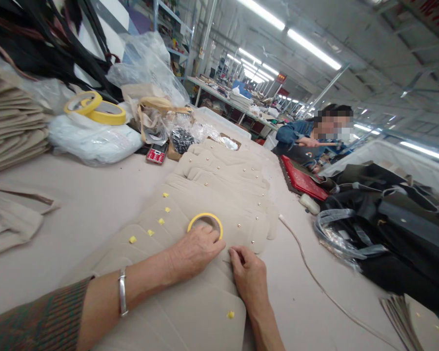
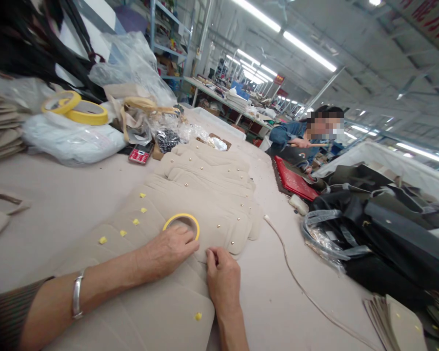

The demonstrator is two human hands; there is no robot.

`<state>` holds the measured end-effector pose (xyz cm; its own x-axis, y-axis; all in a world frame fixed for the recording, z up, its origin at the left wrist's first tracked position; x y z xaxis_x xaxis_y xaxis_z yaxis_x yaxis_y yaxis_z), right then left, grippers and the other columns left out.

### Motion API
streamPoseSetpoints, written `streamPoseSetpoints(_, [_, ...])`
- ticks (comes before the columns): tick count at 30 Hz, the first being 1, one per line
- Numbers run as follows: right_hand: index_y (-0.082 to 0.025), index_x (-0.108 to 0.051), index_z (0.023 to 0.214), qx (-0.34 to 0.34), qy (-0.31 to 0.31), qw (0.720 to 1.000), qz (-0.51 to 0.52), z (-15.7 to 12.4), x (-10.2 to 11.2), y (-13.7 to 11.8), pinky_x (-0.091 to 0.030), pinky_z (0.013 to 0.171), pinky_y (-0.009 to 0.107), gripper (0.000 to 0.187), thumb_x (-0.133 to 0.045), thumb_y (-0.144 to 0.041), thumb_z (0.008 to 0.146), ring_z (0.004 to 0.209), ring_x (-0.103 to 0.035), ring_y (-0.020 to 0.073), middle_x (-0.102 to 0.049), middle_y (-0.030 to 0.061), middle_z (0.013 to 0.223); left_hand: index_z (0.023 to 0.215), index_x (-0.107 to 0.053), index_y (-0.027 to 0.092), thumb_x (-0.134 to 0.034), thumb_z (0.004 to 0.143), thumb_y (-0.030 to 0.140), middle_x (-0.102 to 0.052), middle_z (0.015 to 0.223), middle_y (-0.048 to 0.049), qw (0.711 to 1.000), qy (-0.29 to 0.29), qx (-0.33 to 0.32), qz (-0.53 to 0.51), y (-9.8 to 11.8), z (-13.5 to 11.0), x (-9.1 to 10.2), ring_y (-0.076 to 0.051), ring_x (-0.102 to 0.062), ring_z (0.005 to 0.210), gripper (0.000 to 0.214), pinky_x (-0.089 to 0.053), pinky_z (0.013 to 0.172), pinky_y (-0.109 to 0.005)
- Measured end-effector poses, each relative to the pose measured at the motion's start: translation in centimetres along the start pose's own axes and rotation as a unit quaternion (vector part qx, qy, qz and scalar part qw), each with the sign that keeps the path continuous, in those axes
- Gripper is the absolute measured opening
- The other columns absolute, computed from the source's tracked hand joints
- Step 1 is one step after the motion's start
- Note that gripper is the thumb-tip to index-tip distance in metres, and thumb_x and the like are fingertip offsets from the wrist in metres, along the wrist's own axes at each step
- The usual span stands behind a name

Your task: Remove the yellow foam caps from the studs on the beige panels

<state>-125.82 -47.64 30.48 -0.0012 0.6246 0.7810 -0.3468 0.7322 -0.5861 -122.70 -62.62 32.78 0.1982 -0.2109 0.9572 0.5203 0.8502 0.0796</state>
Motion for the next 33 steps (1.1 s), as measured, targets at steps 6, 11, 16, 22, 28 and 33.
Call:
streamPoseSetpoints(6, [-0.021,-0.070,0.073,-0.051,-0.085,0.995,0.024,-0.2,-0.9,1.6,-0.041,0.066,0.028,0.038,-0.049,-0.051,0.085,0.070,-0.063,0.0212,-0.070,0.0032,0.073,0.090,-0.051,0.019,-0.052,0.089,0.015,-0.058,0.087,-0.0049,1.000,0.010,-0.010,0.012,0.2,-0.4,0.3,-0.023,-0.053,0.079,0.004,-0.043,0.070,-0.037])
streamPoseSetpoints(11, [-0.018,-0.062,0.055,-0.065,-0.169,0.983,0.019,-1.3,-0.9,1.6,-0.033,0.054,0.027,0.052,-0.046,-0.056,0.086,0.059,-0.055,0.0182,-0.061,0.0027,0.058,0.087,-0.051,0.019,-0.053,0.088,0.015,-0.060,0.084,-0.0039,1.000,0.004,-0.021,0.011,0.5,-0.6,0.3,-0.022,-0.055,0.074,0.005,-0.043,0.067,-0.035])
streamPoseSetpoints(16, [-0.018,-0.073,0.090,-0.056,-0.041,0.985,0.159,-1.5,1.1,0.2,-0.046,0.065,0.026,0.034,-0.055,-0.047,0.087,0.071,-0.063,0.0188,-0.071,0.0033,0.077,0.092,-0.054,0.020,-0.050,0.092,0.013,-0.060,0.083,-0.0021,0.999,0.033,-0.021,-0.035,0.4,-0.5,0.9,-0.020,-0.057,0.074,0.008,-0.045,0.066,-0.031])
streamPoseSetpoints(22, [-0.020,-0.065,0.116,0.081,0.021,0.973,0.214,-1.5,2.1,-2.7,-0.053,0.076,0.026,0.028,-0.056,-0.025,0.090,0.089,-0.066,0.0167,-0.071,0.0055,0.104,0.130,-0.043,0.019,-0.046,0.096,0.015,-0.067,0.103,-0.0060,0.979,0.077,-0.052,-0.179,0.8,-0.8,1.5,-0.019,-0.065,0.092,0.034,-0.053,0.077,-0.030])
streamPoseSetpoints(28, [-0.020,-0.065,0.109,0.179,0.040,0.969,0.167,-1.6,2.7,-4.6,-0.052,0.074,0.024,0.023,-0.054,-0.013,0.090,0.084,-0.064,0.0141,-0.070,0.0042,0.096,0.132,-0.036,0.016,-0.046,0.094,0.015,-0.067,0.113,-0.0114,0.976,0.085,-0.035,-0.198,1.1,-0.9,0.9,-0.023,-0.066,0.101,0.039,-0.056,0.082,-0.035])
streamPoseSetpoints(33, [-0.020,-0.064,0.098,0.222,0.040,0.966,0.122,-1.8,2.5,-5.0,-0.048,0.073,0.026,0.019,-0.051,-0.009,0.089,0.080,-0.063,0.0150,-0.068,0.0032,0.087,0.124,-0.041,0.015,-0.046,0.094,0.015,-0.067,0.110,-0.0110,0.978,0.079,-0.035,-0.188,1.2,-0.8,0.7,-0.023,-0.067,0.096,0.030,-0.055,0.077,-0.033])
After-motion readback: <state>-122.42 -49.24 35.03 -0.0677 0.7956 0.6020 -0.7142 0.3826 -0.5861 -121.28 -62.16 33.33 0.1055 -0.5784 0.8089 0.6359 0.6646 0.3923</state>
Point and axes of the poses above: each hand's wrist, its own z-axis towards the middle knuckle, its own x-axis out of the back of the hand, y = z × x, the point moved 6 cm from there along z, towards the middle knuckle
